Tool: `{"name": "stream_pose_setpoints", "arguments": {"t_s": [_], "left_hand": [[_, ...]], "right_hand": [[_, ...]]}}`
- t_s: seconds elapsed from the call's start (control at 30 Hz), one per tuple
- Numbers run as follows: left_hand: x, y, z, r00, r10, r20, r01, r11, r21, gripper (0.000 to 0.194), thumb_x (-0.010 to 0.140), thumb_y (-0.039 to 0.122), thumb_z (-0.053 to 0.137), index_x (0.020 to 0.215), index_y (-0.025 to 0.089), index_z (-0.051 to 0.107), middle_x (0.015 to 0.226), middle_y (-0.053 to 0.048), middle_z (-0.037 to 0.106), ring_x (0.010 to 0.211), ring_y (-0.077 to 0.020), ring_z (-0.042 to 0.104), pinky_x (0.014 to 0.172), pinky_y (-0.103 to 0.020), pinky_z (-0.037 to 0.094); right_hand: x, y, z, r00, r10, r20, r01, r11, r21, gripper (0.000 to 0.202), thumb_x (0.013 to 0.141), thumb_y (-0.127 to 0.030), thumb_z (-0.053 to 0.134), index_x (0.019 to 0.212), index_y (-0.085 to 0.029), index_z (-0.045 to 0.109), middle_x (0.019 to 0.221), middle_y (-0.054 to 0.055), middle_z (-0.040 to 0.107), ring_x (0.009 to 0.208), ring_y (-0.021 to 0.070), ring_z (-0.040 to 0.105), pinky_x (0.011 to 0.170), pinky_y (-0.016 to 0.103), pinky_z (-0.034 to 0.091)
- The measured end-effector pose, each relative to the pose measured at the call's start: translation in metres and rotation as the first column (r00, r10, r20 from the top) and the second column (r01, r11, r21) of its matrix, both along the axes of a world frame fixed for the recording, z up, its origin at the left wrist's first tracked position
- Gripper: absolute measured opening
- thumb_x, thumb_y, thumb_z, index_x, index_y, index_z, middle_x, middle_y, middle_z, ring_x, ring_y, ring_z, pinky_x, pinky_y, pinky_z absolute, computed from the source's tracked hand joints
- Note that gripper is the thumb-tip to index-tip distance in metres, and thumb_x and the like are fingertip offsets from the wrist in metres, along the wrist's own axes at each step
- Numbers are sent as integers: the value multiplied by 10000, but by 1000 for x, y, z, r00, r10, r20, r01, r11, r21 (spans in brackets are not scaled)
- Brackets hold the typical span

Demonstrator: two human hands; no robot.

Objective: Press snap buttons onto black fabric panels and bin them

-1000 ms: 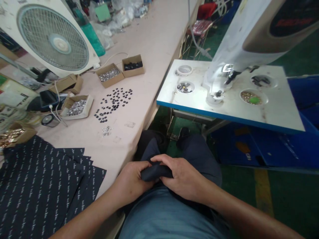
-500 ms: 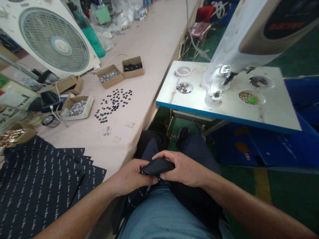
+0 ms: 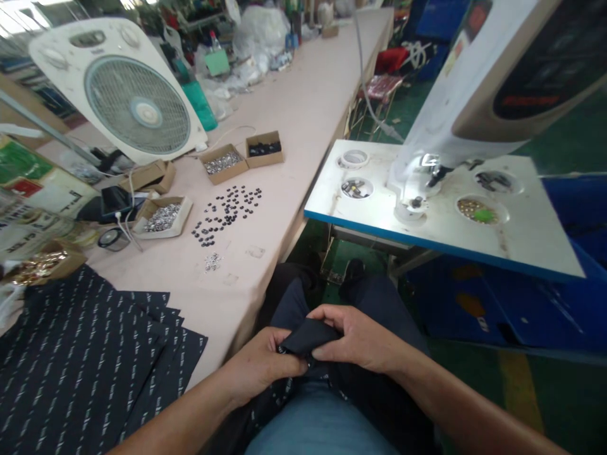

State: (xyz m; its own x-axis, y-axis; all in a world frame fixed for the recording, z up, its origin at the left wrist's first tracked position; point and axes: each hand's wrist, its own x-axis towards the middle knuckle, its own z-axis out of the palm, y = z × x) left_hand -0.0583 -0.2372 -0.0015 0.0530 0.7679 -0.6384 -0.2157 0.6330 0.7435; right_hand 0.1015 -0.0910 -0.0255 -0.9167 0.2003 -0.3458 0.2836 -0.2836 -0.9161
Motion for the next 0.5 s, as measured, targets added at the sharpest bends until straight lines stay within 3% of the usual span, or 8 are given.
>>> {"name": "stream_pose_setpoints", "arguments": {"t_s": [0.07,0.13,0.23,0.33,0.4,0.43,0.5], "left_hand": [[1,1,0,996,20,87,-20,1000,1,171,652,248,688,723,119,601,628,47,411,592,-75,300,573,-231,202],[2,2,-1,989,33,143,-32,999,-9,200,635,266,721,707,120,605,614,46,431,568,-70,321,557,-225,219],[8,5,-7,975,-8,222,12,1000,-17,254,589,286,786,671,129,605,602,47,472,536,-62,358,531,-211,255],[16,8,-18,958,-92,271,91,996,18,290,547,289,844,681,135,638,629,54,520,549,-61,398,546,-195,330],[22,10,-31,964,-107,243,90,993,83,279,561,304,852,697,141,672,656,62,549,581,-66,424,593,-195,390],[24,10,-39,967,-104,231,78,990,120,271,579,322,848,714,146,692,673,64,568,602,-72,444,625,-201,417],[27,13,-58,964,-111,241,67,980,185,288,590,366,852,744,158,725,696,65,603,641,-85,482,681,-213,448]], "right_hand": [[1,5,-5,1000,-16,26,18,997,-79,395,698,-338,815,1015,-144,681,889,17,709,768,157,629,706,253,485],[2,13,-7,998,-22,65,26,998,-61,358,742,-408,789,960,-140,698,831,13,702,723,152,619,675,250,477],[0,30,-3,993,72,94,-80,993,90,303,828,-439,704,889,-145,736,789,13,697,723,162,617,670,255,464],[-9,50,-3,971,208,120,-231,942,242,219,856,-350,653,862,-162,764,800,16,713,774,187,642,705,266,470],[-20,63,-5,942,287,173,-331,877,349,146,821,-261,653,851,-174,766,788,14,715,757,189,650,677,261,467],[-27,69,-5,924,320,209,-381,817,433,121,798,-222,657,836,-182,764,777,12,711,737,186,648,655,259,459],[-44,79,-3,902,321,287,-429,600,675,91,763,-155,663,776,-188,746,752,19,698,710,186,638,651,271,441]]}}
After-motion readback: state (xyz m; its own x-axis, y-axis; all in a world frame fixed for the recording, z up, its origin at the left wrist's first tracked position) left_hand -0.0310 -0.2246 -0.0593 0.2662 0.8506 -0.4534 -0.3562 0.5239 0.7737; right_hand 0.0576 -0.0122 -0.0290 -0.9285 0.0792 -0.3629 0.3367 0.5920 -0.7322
